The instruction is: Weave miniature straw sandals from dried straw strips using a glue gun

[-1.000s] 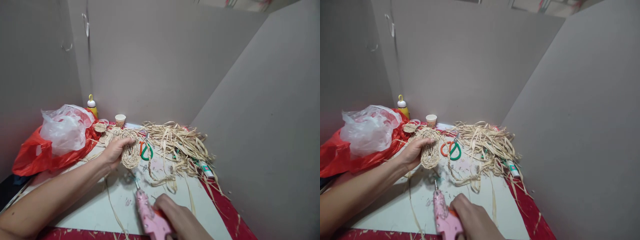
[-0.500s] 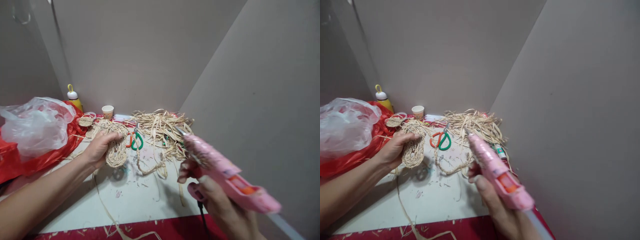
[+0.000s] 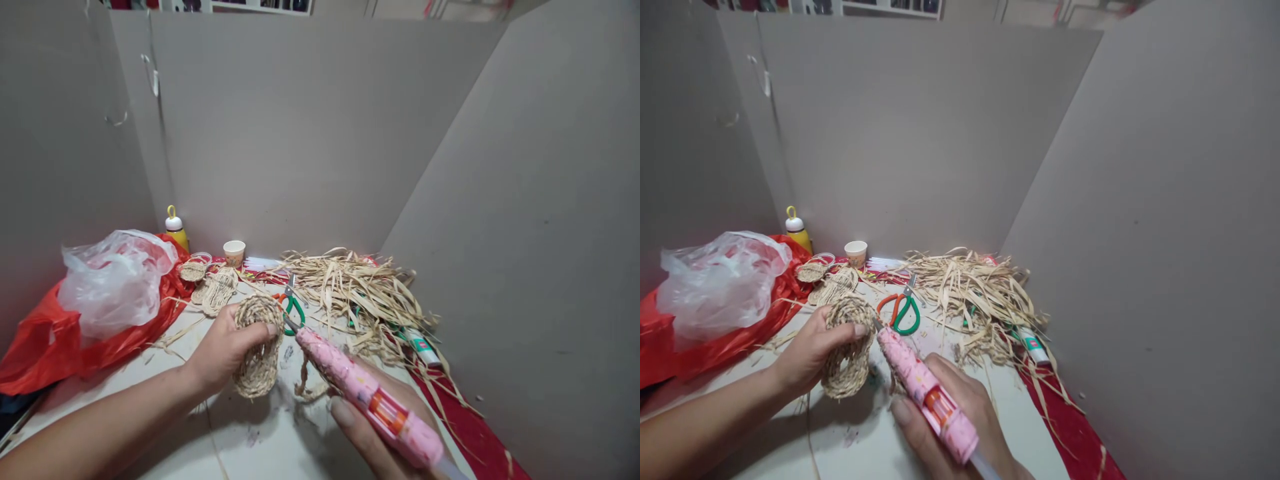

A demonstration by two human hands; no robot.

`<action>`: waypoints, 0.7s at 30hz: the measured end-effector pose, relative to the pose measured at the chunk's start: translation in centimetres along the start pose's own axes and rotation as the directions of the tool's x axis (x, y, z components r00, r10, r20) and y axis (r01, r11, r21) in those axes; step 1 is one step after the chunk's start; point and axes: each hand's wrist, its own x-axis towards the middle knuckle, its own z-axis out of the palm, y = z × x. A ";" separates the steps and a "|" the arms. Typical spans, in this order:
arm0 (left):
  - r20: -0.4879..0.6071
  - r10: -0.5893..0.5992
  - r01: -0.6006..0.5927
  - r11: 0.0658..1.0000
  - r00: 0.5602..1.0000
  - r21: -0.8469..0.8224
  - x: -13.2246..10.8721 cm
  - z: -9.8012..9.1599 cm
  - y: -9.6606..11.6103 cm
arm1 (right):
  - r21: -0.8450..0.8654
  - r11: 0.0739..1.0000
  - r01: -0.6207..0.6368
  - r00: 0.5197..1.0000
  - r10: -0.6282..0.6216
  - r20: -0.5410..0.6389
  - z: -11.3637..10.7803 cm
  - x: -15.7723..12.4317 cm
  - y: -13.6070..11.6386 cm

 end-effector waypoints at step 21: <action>-0.039 -0.068 0.064 0.994 0.997 -0.087 -0.4 0.6 0.7 | 0.062 0.998 -0.026 0.999 0.028 -0.025 0.9 0.0 1.6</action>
